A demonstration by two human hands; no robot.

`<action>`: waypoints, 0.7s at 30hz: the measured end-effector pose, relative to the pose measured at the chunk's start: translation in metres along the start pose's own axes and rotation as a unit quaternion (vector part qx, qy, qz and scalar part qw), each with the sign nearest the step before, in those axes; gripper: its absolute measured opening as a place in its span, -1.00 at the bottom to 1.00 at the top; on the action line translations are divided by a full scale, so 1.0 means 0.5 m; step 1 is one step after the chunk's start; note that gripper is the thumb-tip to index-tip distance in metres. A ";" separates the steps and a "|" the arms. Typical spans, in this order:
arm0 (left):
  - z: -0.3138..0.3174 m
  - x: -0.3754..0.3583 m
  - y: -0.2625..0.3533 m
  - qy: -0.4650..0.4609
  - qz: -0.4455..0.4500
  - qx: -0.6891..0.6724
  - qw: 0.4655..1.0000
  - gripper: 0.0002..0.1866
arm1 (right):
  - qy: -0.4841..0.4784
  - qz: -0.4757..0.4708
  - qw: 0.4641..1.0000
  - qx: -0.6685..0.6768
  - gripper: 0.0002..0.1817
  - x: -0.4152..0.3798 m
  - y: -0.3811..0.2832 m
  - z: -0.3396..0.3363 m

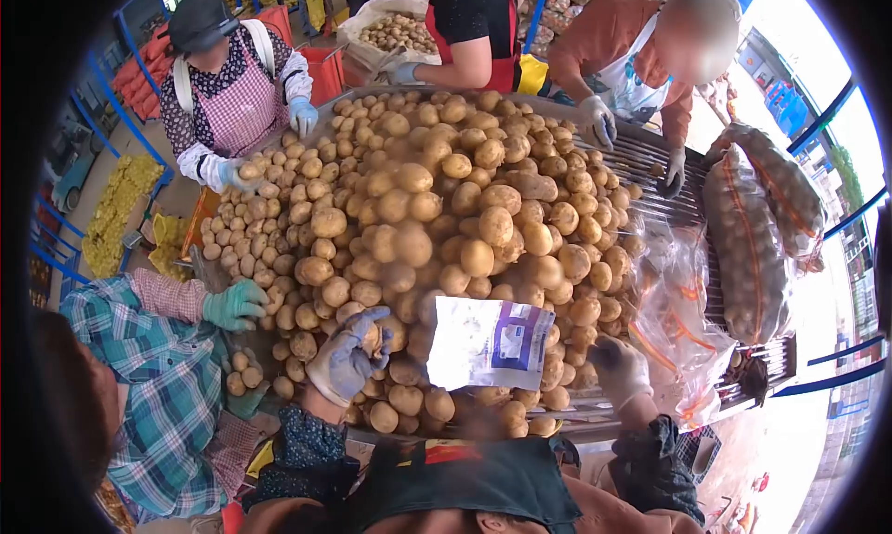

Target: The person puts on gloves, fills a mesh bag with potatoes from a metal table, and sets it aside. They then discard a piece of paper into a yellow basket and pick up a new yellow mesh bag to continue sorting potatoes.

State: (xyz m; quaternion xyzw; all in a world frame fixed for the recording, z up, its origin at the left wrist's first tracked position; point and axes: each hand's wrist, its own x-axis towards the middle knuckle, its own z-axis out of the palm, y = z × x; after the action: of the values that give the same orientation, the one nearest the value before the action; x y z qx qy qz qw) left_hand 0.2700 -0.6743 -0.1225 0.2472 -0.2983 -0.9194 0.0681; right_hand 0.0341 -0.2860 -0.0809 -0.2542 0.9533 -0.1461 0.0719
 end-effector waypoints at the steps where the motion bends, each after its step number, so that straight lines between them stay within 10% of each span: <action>1: 0.011 -0.010 -0.016 -0.003 0.002 -0.001 1.000 -0.51 | 0.060 -0.105 0.990 0.076 -0.71 0.040 -0.053 -0.004; 6: 0.034 -0.037 -0.068 0.021 -0.076 -0.121 0.990 -0.51 | 0.163 -0.260 0.951 0.026 -0.36 0.342 -0.169 0.013; 9: 0.067 -0.059 -0.082 0.029 -0.035 -0.088 0.995 -0.50 | 0.076 -0.240 0.968 -0.009 -0.07 0.476 -0.222 -0.008; 14: 0.103 -0.084 -0.143 0.045 0.016 -0.090 0.995 -0.53 | -0.129 -0.171 0.976 -0.037 -0.26 0.502 -0.285 -0.093; 16: 0.133 -0.104 -0.172 0.089 0.043 -0.113 0.989 -0.53 | -0.090 -0.165 0.982 0.026 -0.42 0.475 -0.279 -0.100; 18: 0.151 -0.120 -0.207 0.113 0.054 -0.161 0.979 -0.53 | -0.092 -0.174 0.813 0.548 -0.53 0.511 -0.166 0.013; 21: 0.177 -0.147 -0.254 0.184 0.066 -0.196 0.961 -0.52 | -0.111 -0.082 0.778 0.613 -0.54 0.459 -0.121 0.026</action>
State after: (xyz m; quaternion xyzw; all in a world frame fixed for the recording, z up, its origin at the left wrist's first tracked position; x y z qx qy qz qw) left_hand 0.2930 -0.5056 -0.1039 0.3735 -0.1107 -0.8920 0.2294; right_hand -0.1325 -0.4552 -0.0888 -0.2482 0.6229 -0.6761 0.3053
